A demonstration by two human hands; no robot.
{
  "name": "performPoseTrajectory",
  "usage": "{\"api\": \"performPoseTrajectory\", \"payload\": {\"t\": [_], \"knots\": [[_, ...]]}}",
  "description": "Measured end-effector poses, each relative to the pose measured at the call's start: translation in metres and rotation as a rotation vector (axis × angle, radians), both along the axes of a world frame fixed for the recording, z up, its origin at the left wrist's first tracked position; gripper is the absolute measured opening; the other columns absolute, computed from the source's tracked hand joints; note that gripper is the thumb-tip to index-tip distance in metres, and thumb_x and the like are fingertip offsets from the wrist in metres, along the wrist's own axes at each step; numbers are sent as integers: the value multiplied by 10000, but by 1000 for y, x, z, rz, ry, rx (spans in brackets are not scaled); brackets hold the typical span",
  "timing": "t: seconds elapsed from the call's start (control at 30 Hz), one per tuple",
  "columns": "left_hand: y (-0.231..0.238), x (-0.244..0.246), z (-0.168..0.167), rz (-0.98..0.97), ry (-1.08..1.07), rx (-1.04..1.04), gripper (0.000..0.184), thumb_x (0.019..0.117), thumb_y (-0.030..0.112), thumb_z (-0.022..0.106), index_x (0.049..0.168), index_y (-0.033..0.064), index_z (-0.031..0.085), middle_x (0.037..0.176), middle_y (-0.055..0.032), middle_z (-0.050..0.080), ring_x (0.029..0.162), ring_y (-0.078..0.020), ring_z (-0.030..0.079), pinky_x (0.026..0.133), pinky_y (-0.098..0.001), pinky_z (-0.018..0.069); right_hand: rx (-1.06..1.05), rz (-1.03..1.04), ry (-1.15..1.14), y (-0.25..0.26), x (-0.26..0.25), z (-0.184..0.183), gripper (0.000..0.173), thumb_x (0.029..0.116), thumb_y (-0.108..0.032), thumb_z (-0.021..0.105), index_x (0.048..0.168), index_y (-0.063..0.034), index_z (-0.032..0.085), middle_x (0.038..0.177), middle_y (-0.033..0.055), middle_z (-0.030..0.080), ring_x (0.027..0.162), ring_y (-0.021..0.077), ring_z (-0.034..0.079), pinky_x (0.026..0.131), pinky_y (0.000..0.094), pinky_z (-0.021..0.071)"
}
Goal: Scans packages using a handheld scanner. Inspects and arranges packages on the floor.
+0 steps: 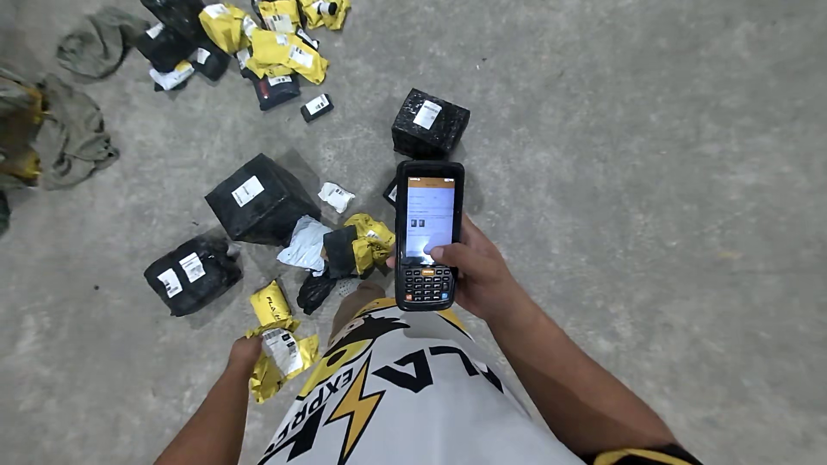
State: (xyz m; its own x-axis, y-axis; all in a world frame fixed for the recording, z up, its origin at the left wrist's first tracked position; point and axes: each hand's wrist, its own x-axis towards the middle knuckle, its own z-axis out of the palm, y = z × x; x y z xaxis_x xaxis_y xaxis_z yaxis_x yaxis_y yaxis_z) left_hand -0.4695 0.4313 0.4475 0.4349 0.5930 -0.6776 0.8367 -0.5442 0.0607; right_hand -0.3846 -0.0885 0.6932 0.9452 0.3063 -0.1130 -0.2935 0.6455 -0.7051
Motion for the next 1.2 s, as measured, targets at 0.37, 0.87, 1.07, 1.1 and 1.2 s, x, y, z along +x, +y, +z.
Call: {"api": "performPoseTrajectory", "payload": {"t": [0.37,0.87,1.07,1.1,1.2], "knots": [[1,-1,1,-5,19,-6,422,1018,287,593,1213,-85,630,1244,-321,618,1155,-463,601,953,-669,468,-36,1,17,-2,4,1,577,941,-121,570,1469,-146,337,1188,237,650,1043,363,697,895,517,599],[-4,15,8,-42,26,-15,406,1024,268,591,1209,-92,629,1246,-317,617,1159,-458,596,958,-659,462,-45,-22,32,-6,9,0,602,933,-138,599,1476,-162,340,1190,229,656,1047,357,698,898,506,597],[-7,19,12,-31,26,-11,398,1019,257,599,1204,-94,630,1234,-321,618,1139,-452,603,945,-652,469,-32,-20,26,-8,10,-1,589,941,-120,569,1477,-159,327,1204,215,652,1063,352,694,917,516,591],[-8,20,13,-28,28,-13,403,1020,258,597,1212,-95,626,1243,-323,613,1146,-452,599,949,-653,466,-30,-22,23,-8,10,-1,588,944,-120,568,1477,-159,325,1201,216,652,1061,352,695,917,516,591],[-12,23,16,-31,36,-20,416,1023,264,593,1226,-98,619,1257,-322,609,1159,-453,594,958,-653,464,-24,-23,12,-8,12,0,582,945,-119,570,1474,-149,330,1191,231,654,1048,362,698,904,517,596]]}}
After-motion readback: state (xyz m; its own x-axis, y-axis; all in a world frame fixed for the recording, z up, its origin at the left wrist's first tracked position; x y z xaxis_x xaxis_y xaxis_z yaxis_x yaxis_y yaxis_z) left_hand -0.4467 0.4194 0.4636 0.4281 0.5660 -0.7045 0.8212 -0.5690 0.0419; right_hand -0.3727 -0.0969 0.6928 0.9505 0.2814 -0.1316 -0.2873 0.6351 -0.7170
